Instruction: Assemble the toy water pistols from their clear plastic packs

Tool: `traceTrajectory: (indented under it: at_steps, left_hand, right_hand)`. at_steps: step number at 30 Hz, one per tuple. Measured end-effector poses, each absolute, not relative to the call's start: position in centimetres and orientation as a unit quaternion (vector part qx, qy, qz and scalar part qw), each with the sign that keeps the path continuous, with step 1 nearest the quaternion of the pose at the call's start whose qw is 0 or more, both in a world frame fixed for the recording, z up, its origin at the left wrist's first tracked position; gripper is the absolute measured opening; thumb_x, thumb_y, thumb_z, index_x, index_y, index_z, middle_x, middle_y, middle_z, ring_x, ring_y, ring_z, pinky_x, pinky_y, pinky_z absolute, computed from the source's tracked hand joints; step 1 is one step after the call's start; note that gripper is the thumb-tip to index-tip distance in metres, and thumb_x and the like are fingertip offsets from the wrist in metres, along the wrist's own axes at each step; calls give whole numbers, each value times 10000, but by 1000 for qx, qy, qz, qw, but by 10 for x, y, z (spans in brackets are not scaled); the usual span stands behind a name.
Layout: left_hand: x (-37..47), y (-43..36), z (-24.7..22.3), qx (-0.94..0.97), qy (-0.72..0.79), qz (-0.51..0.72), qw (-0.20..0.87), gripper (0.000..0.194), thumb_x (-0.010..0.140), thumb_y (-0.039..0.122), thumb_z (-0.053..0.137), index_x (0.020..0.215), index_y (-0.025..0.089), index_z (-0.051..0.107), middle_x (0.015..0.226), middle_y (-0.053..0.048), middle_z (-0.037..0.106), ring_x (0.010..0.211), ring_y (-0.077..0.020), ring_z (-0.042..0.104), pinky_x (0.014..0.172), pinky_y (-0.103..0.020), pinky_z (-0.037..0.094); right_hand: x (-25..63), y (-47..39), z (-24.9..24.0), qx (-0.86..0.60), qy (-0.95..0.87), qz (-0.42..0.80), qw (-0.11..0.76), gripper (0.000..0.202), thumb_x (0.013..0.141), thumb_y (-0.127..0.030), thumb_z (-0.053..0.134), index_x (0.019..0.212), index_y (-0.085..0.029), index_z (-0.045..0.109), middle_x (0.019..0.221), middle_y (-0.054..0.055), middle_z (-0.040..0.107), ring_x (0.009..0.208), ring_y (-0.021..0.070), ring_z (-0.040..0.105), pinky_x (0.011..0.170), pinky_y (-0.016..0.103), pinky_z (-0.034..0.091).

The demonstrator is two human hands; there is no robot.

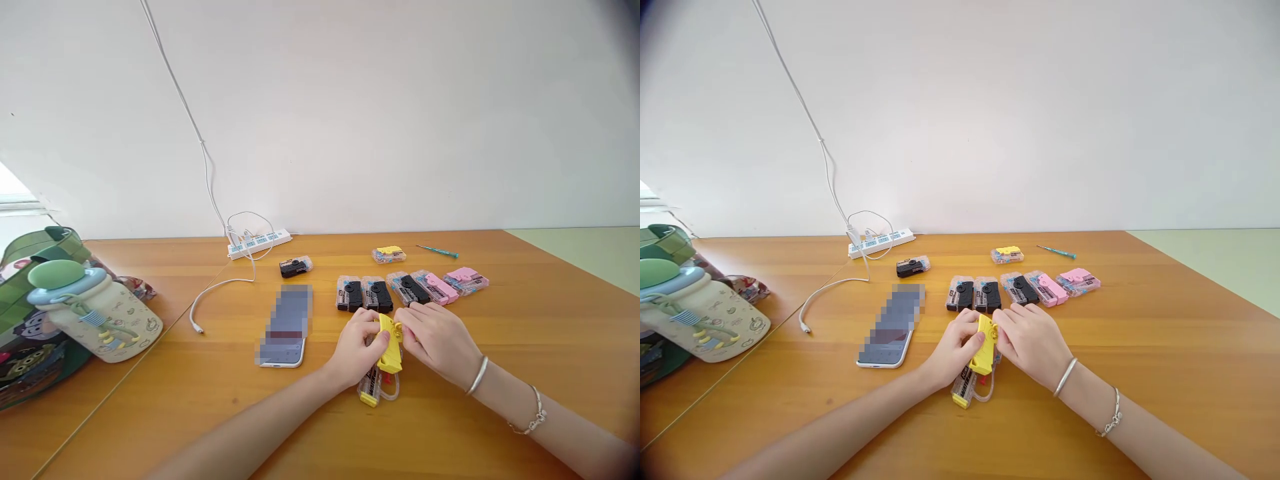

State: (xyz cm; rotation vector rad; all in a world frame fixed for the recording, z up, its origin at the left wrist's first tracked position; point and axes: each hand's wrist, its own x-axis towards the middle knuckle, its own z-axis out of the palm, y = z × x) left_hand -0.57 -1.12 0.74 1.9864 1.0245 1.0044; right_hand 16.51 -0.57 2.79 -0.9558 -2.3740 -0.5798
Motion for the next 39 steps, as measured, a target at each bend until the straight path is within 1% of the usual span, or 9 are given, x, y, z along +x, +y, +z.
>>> traceTrajectory:
  at_steps: [3,5,9,13,17,23,28,34,39]
  left_hand:
    - [-7,-12,11,753,401,391,346,337,860,252,394,647,191,649,907,-52,578,960,-199,456,896,-349,385]
    - [-7,-12,12,746,405,397,350,292,856,248,427,747,217,696,1004,-46,571,1037,-205,439,962,-364,344]
    - [-7,-11,13,738,416,403,345,214,835,257,494,854,235,706,1019,-45,570,1043,-211,454,964,-370,343]
    - [-7,-10,12,735,416,406,350,229,857,292,479,837,210,692,966,-44,607,968,-201,496,910,-353,381]
    - [-7,-9,10,713,427,421,364,247,874,323,454,832,186,655,925,-47,626,917,-197,527,844,-334,417]
    - [-7,-8,7,690,441,439,368,199,850,338,490,837,173,600,891,-43,626,863,-194,544,769,-313,445]
    - [-7,-9,5,702,438,438,352,225,861,361,475,812,178,595,847,-32,613,843,-185,528,754,-302,430]
    - [-7,-8,6,702,450,440,333,244,860,357,472,715,174,540,751,-18,559,753,-161,495,700,-280,420]
    - [-7,-7,5,699,458,438,332,256,849,383,486,711,175,540,742,-14,559,740,-160,492,678,-270,416]
  right_hand:
    - [176,-2,25,-389,-875,-136,255,218,868,-142,367,739,-192,535,632,4,580,574,140,504,551,264,318]
    - [184,1,21,-409,-875,-103,237,178,868,-171,416,767,-199,559,674,2,609,612,140,540,552,256,339]
    - [191,5,15,-432,-876,-76,203,94,826,-184,518,759,-208,580,715,2,629,682,149,574,571,252,377]
    - [188,3,15,-421,-886,-61,186,54,804,-179,556,766,-209,581,749,1,640,724,158,572,582,260,404]
    - [183,0,14,-422,-880,-44,213,46,821,-196,538,826,-203,583,790,18,638,752,166,568,607,277,446]
    - [178,1,5,-391,-889,-40,235,216,829,-103,489,1009,-195,565,957,55,629,914,203,550,750,351,494]
    - [177,2,0,-382,-896,-33,223,179,828,-107,496,961,-194,580,994,66,617,933,209,540,771,375,494]
    - [176,3,0,-402,-891,-26,211,115,812,-89,510,855,-183,560,859,48,618,829,200,552,717,352,487]
    - [176,1,3,-404,-871,40,277,189,789,-39,463,850,-203,533,862,33,611,796,173,575,666,310,494]
